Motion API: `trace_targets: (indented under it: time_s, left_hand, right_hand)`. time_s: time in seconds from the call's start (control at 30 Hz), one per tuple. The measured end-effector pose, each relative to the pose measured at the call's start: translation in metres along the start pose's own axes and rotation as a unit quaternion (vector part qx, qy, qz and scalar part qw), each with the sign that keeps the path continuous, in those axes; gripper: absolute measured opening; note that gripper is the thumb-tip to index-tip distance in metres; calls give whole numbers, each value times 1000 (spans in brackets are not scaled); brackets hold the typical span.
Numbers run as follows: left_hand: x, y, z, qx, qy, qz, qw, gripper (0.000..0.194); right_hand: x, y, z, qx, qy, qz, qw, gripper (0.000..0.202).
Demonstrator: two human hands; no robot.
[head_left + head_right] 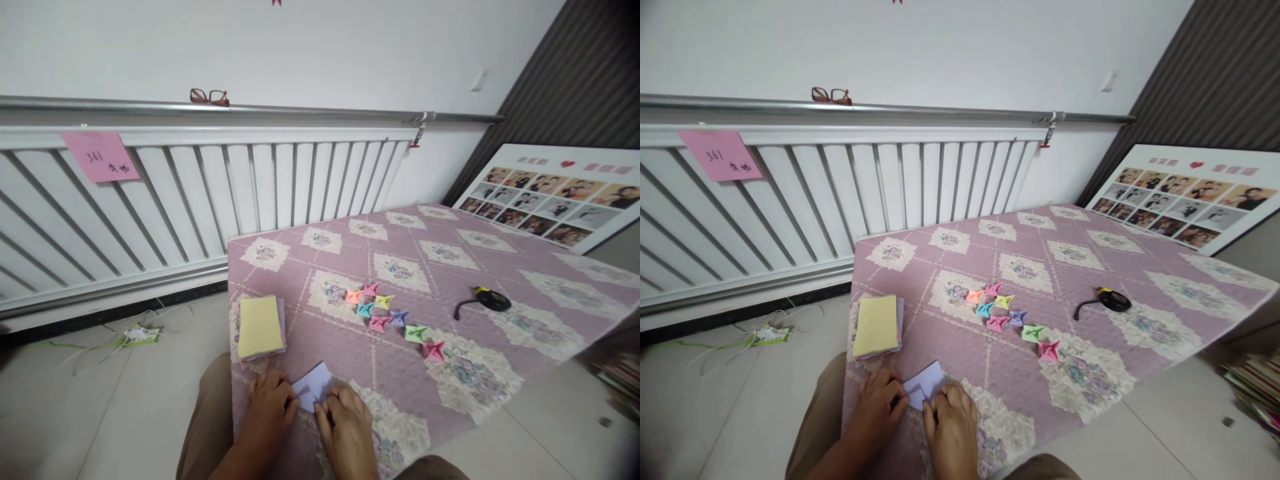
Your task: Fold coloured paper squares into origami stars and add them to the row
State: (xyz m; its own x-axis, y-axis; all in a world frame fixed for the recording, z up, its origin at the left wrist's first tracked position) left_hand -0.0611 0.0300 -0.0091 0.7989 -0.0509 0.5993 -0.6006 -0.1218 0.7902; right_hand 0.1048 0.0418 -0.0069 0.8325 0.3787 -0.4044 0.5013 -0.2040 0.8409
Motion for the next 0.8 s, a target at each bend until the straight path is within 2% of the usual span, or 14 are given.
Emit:
trace_targets:
  time_s: [0.23,0.57,0.67,0.8]
  left_hand:
    - [4,3,-4,-20,38,-25,999,13]
    - [3,3,-5,-16,35,-31,999,11]
    - [4,2,-6,-19,36,-29,999,10]
    - [2,2,-7,-25,39,-45,998,10]
  right_hand:
    - [1,-4,-4,-8,-19,31,999,17]
    - [-1,-2,-6,12,-2,70,998,15]
    - [-6,2,-2,45,37,66,996,11]
    - [-18,-6,10,58,133,24,989,28]
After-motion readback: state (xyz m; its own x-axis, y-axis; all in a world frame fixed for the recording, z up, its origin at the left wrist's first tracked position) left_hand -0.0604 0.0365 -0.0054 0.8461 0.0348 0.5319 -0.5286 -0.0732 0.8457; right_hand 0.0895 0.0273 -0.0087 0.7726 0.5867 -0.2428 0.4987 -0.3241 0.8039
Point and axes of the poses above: each hand's wrist, its own z-axis away from the middle knuckle, its own y-axis out of the back of the hand, x = y × z, the point moved 5 cm from there along -z, towards the middle knuckle, and after that the axes turned 2 degrees about z, right-handed, at the moved point
